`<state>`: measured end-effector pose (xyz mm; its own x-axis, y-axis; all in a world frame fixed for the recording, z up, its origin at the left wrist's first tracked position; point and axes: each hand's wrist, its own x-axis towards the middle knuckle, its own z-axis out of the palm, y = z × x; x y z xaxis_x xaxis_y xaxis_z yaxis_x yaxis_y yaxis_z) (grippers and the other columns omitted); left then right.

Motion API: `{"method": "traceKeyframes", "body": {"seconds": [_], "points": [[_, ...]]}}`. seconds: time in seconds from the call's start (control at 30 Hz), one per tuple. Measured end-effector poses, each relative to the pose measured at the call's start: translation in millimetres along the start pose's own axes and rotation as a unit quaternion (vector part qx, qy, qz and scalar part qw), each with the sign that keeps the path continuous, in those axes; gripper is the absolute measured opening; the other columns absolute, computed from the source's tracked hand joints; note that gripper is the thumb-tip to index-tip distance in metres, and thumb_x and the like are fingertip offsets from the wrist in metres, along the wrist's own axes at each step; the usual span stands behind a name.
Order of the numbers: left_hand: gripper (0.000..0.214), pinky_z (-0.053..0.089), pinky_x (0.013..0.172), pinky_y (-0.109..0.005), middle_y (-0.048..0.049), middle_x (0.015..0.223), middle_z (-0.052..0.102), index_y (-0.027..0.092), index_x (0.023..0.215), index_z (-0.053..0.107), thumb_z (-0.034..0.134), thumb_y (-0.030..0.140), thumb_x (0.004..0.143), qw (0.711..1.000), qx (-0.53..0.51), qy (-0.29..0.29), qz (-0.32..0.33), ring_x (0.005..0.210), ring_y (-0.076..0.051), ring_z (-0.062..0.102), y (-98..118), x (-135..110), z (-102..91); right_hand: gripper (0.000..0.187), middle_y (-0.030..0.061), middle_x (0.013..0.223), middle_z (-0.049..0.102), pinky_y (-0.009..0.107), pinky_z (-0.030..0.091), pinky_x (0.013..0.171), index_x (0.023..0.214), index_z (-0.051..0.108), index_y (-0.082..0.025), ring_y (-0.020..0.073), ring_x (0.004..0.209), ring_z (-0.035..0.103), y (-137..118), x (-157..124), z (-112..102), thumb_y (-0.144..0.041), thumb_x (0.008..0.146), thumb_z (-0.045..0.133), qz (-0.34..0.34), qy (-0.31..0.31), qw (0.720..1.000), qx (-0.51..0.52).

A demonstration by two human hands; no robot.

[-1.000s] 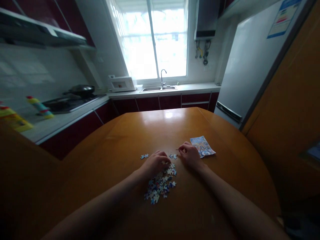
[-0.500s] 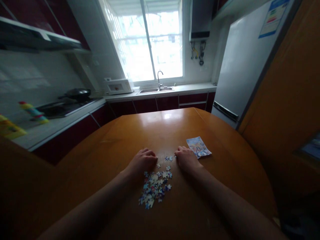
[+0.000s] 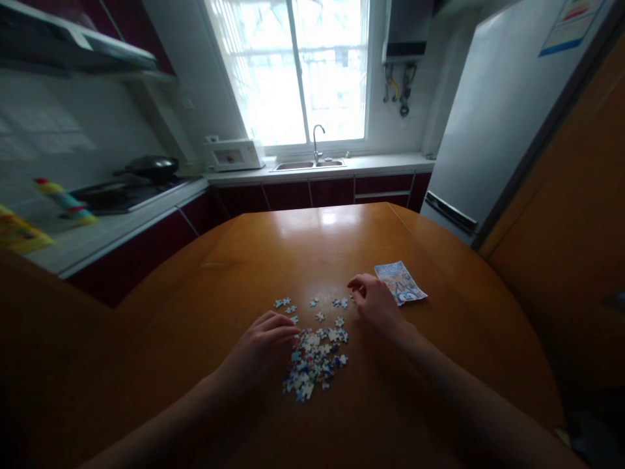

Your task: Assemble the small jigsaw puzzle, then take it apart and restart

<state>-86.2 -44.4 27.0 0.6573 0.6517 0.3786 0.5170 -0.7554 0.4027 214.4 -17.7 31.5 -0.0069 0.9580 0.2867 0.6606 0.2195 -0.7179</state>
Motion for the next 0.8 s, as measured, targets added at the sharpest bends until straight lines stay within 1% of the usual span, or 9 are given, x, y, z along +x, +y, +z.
{"method": "traceKeyframes", "body": {"seconds": [0.13, 0.23, 0.33, 0.4, 0.47, 0.57, 0.67, 0.77, 0.8], "points": [[0.017, 0.055, 0.086, -0.035, -0.0062, 0.103, 0.072, 0.025, 0.107, 0.073, 0.058, 0.026, 0.100, 1.000, -0.021, -0.019, -0.009, 0.096, -0.020, 0.064, 10.3, -19.4, 4.0, 0.017, 0.0063, 0.090, 0.070, 0.031, 0.045, 0.070, 0.086, 0.073, -0.022, 0.0199, 0.077, 0.064, -27.2, -29.8, 0.7, -0.013, 0.083, 0.059, -0.017, -0.111, 0.990, -0.088], [0.015, 0.055, 0.089, -0.037, -0.0064, 0.106, 0.072, 0.025, 0.106, 0.073, 0.059, 0.026, 0.100, 1.000, -0.014, -0.021, 0.001, 0.099, -0.021, 0.064, 14.3, -21.8, 11.3, 0.013, 0.0083, 0.096, 0.068, 0.032, 0.044, 0.070, 0.086, 0.072, -0.022, 0.0212, 0.081, 0.064, -40.9, -55.2, 6.9, -0.015, 0.087, 0.061, -0.003, -0.156, 0.974, -0.164], [0.017, 0.054, 0.092, -0.040, -0.0076, 0.110, 0.071, 0.024, 0.112, 0.072, 0.060, 0.024, 0.099, 1.000, 0.011, -0.006, 0.008, 0.104, -0.023, 0.062, 13.2, -13.2, 16.6, 0.018, 0.0092, 0.104, 0.066, 0.031, 0.046, 0.075, 0.094, 0.072, -0.022, 0.0221, 0.091, 0.064, -47.6, -69.6, 14.2, -0.011, 0.090, 0.058, 0.000, -0.153, 0.970, -0.190], [0.023, 0.053, 0.094, -0.042, -0.0077, 0.114, 0.071, 0.026, 0.119, 0.070, 0.060, 0.022, 0.098, 0.999, 0.029, -0.009, 0.015, 0.107, -0.024, 0.060, 11.2, -5.5, 19.3, 0.021, 0.0085, 0.108, 0.065, 0.030, 0.046, 0.079, 0.100, 0.073, -0.023, 0.0216, 0.096, 0.063, -49.2, -72.7, 18.1, -0.011, 0.092, 0.058, -0.019, -0.155, 0.971, -0.183], [0.023, 0.052, 0.094, -0.042, -0.0066, 0.115, 0.070, 0.027, 0.119, 0.070, 0.062, 0.022, 0.098, 0.999, 0.038, -0.021, 0.020, 0.106, -0.024, 0.060, 9.8, 0.4, 22.0, 0.020, 0.0078, 0.108, 0.064, 0.028, 0.047, 0.081, 0.100, 0.074, -0.023, 0.0206, 0.097, 0.062, -49.7, -73.2, 21.1, -0.014, 0.094, 0.057, -0.034, -0.164, 0.970, -0.178], [0.018, 0.051, 0.094, -0.041, -0.0050, 0.113, 0.070, 0.026, 0.111, 0.072, 0.070, 0.024, 0.093, 0.999, 0.036, -0.024, 0.015, 0.105, -0.024, 0.058, 9.6, 3.3, 26.3, 0.020, 0.0085, 0.104, 0.064, 0.028, 0.047, 0.081, 0.094, 0.072, -0.020, 0.0203, 0.095, 0.061, -49.6, -73.5, 24.9, -0.014, 0.097, 0.053, -0.035, -0.162, 0.965, -0.203], [0.016, 0.050, 0.092, -0.038, -0.0053, 0.107, 0.070, 0.022, 0.102, 0.071, 0.078, 0.024, 0.087, 1.000, 0.021, -0.001, -0.002, 0.104, -0.024, 0.058, 9.0, 3.1, 29.4, 0.021, 0.0092, 0.103, 0.064, 0.028, 0.046, 0.083, 0.090, 0.070, -0.018, 0.0215, 0.097, 0.059, -47.8, -74.2, 29.8, -0.012, 0.098, 0.051, -0.046, -0.146, 0.964, -0.219], [0.007, 0.049, 0.082, -0.032, -0.0037, 0.091, 0.069, 0.019, 0.087, 0.069, 0.076, 0.017, 0.087, 0.999, 0.008, 0.029, -0.012, 0.090, -0.020, 0.059, 3.8, 3.9, 26.7, 0.020, 0.0090, 0.102, 0.064, 0.030, 0.046, 0.086, 0.088, 0.068, -0.017, 0.0227, 0.098, 0.057, -44.4, -72.8, 33.2, -0.012, 0.098, 0.051, -0.071, -0.131, 0.965, -0.218], [0.008, 0.048, 0.079, -0.030, -0.0027, 0.086, 0.068, 0.019, 0.083, 0.068, 0.073, 0.015, 0.088, 0.999, 0.007, 0.038, -0.011, 0.085, -0.019, 0.059, 0.4, 4.0, 23.4, 0.021, 0.0087, 0.101, 0.065, 0.031, 0.045, 0.086, 0.087, 0.068, -0.018, 0.0229, 0.098, 0.057, -43.1, -71.5, 33.1, -0.012, 0.098, 0.051, -0.077, -0.125, 0.965, -0.217]]}}
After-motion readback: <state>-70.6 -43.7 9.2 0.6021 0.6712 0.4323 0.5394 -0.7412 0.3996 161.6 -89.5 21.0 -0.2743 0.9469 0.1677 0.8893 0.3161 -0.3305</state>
